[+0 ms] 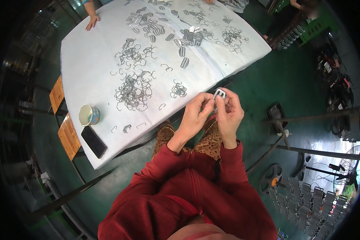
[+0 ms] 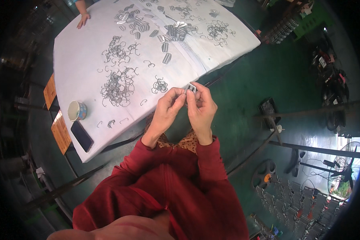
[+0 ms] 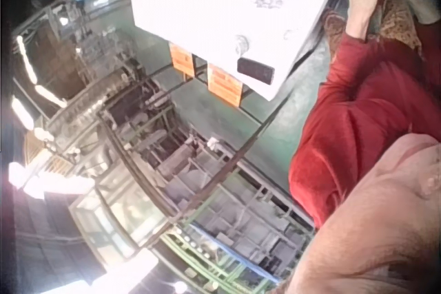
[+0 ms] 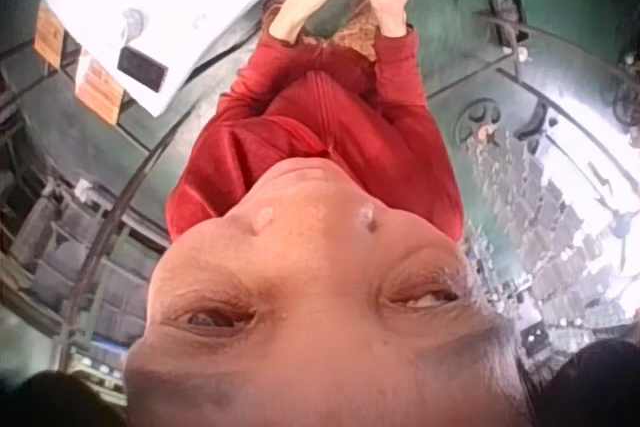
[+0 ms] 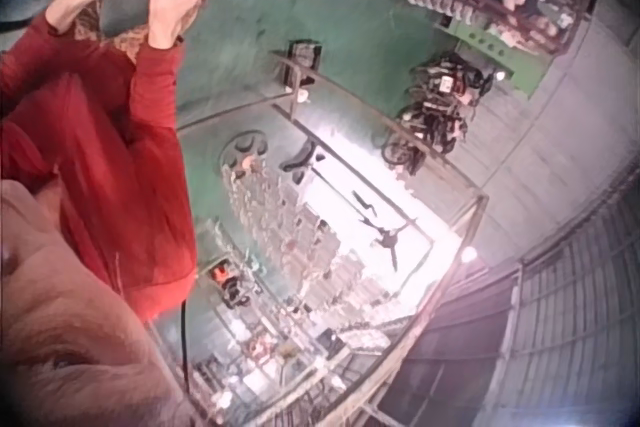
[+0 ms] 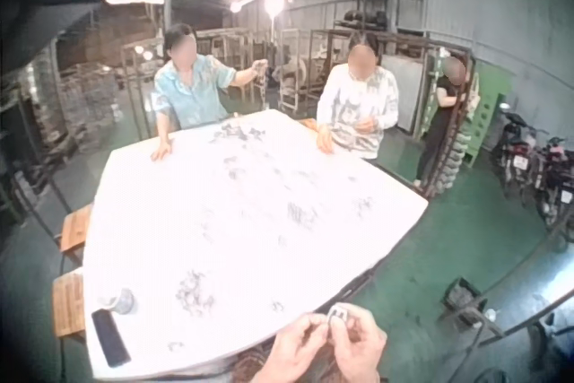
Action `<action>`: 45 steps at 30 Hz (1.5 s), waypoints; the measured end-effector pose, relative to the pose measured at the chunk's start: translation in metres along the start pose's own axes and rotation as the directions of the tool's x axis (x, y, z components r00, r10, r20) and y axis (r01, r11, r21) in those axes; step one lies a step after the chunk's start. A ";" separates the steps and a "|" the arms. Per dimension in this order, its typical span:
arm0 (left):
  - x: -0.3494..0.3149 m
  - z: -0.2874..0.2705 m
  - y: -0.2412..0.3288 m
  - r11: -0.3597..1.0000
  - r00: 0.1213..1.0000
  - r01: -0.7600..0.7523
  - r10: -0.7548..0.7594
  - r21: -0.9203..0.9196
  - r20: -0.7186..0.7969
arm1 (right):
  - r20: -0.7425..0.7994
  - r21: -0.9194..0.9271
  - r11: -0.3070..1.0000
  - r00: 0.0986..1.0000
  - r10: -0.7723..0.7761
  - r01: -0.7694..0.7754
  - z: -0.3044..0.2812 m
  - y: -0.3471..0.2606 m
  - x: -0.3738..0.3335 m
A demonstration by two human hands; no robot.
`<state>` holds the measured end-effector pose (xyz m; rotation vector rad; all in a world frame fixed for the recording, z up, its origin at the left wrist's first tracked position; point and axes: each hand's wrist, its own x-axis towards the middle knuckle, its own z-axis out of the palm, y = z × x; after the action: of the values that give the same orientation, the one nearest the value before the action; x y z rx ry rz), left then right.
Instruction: The person assembles small metal components by hand at a table. They repeatedly pick up a metal clip and a wire loop, connect them, and place the assembled unit on the table. Other people are also working at the same table.
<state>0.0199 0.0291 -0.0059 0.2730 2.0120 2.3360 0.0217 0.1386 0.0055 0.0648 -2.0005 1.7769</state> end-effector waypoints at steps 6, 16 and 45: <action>-0.001 -0.004 0.003 0.996 0.992 0.084 -0.082 -0.017 0.091 | 0.001 0.091 0.980 0.984 0.177 -0.177 -0.005 -0.008 -0.007; -0.006 0.001 -0.007 0.996 0.998 0.055 -0.053 0.065 -0.038 | -0.014 0.063 0.990 0.992 0.129 -0.127 0.000 -0.002 -0.015; -0.010 -0.003 0.001 0.932 0.985 -0.088 0.134 0.353 -0.107 | -0.047 -0.044 0.998 0.998 0.037 -0.039 0.007 0.006 -0.018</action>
<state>0.0298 0.0244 -0.0062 0.2592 2.5349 2.0915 0.0338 0.1280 -0.0071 -0.0283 -2.0206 1.7396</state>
